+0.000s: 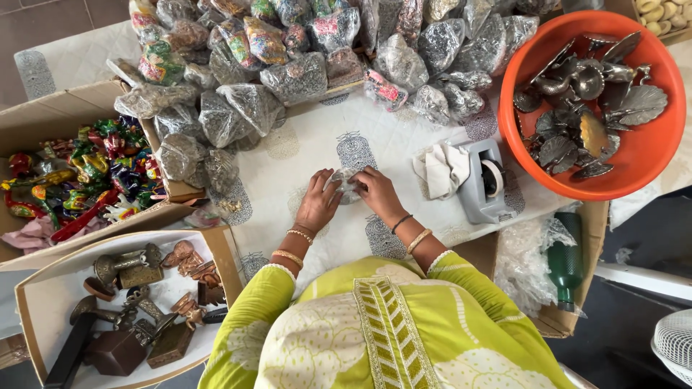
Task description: The person picks up decorative items from a box, places them into small plastic bags, and seals the bags using a tape dispenser.
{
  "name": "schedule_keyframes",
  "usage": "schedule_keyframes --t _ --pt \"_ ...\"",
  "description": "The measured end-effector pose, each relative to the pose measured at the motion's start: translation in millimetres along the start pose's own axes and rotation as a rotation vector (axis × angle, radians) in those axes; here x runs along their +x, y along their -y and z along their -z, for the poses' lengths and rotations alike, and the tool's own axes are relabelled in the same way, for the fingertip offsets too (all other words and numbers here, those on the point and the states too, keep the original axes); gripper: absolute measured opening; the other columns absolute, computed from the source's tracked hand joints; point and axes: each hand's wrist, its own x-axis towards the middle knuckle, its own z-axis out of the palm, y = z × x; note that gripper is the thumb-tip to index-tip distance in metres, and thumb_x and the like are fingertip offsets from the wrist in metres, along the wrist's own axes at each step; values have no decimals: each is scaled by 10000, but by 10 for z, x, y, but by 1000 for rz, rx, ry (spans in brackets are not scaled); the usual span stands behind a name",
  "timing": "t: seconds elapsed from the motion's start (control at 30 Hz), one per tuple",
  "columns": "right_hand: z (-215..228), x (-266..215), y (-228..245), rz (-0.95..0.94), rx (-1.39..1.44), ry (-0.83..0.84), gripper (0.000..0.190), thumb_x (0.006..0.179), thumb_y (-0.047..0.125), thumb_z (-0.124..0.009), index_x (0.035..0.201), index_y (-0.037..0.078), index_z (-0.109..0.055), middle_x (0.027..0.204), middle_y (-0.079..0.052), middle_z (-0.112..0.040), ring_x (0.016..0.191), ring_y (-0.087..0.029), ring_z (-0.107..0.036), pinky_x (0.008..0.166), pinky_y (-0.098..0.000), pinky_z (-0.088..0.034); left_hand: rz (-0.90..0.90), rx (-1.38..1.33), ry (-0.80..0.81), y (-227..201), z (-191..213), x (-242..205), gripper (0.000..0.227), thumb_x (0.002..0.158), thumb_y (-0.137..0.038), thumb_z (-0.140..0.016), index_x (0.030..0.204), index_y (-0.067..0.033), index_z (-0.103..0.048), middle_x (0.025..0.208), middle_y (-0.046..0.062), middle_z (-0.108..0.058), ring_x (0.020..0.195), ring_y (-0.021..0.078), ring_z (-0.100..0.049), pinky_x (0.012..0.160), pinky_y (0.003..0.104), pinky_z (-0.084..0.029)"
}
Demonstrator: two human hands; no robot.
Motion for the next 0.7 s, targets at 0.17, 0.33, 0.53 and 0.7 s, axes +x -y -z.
schedule_keyframes --t 0.17,0.33,0.53,0.7 --pt "-25 83 -47 -18 74 -5 227 799 -2 -767 998 102 -733 979 -53 -647 850 -203 -722 762 -327 -591 23 70 -77 -88 -96 36 323 877 -145 -746 1165 -22 -667 1213 162 -578 1147 371 -531 987 440 -495" --pt "3 152 4 -21 48 -10 226 796 21 -794 997 100 -728 1024 -75 -619 830 -216 -720 753 -342 -581 157 6 -94 -56 -232 130 226 891 -125 -748 1083 -36 -670 1056 133 -604 1006 352 -549 895 439 -509" --pt "14 175 27 -21 59 -28 335 787 19 -795 1086 88 -660 1063 -65 -643 862 -226 -723 758 -347 -582 248 -84 -110 -88 -234 177 134 875 -59 -723 984 -50 -647 1016 130 -621 1000 356 -560 867 442 -505" --pt "-42 199 -73 -27 125 -18 240 790 36 -807 999 90 -702 1027 -42 -664 868 -192 -755 747 -321 -596 257 -119 -150 -128 -155 179 243 833 -55 -752 1060 -27 -673 1023 158 -590 980 381 -531 855 478 -493"
